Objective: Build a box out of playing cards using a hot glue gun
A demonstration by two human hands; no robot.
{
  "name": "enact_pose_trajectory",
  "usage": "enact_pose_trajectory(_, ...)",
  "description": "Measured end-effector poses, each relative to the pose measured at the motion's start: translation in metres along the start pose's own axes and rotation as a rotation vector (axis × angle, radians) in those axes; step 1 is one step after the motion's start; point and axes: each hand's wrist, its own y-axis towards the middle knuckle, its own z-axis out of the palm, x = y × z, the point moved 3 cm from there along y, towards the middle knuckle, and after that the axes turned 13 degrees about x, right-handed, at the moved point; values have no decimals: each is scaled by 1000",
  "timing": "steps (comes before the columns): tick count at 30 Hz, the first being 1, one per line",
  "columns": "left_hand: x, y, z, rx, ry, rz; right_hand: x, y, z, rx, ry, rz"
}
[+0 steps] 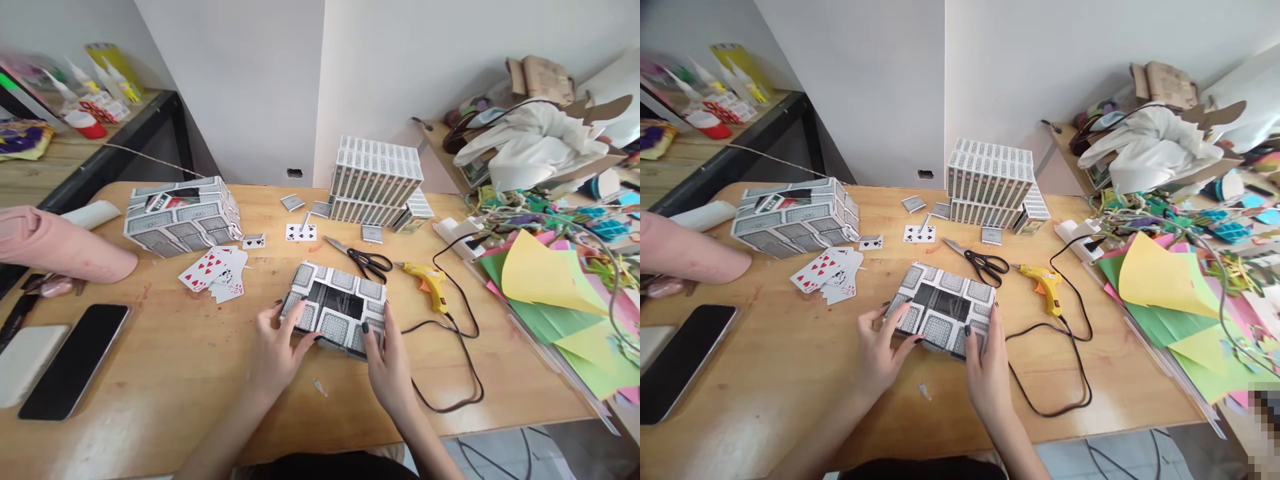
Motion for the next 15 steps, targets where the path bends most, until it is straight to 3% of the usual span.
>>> enact_pose_trajectory(3,1,-6,-9,-29,7,56,0,16,3,-1,-36,-13)
enact_pose_trajectory(7,1,8,-27,-15,-75,245,-1,33,-2,55,-10,-42)
enact_pose_trajectory(11,-11,32,-27,205,-40,410,0,38,-2,64,-15,-59)
enact_pose_trajectory(15,-18,40,-22,277,-39,402,2,39,-1,52,-20,-50)
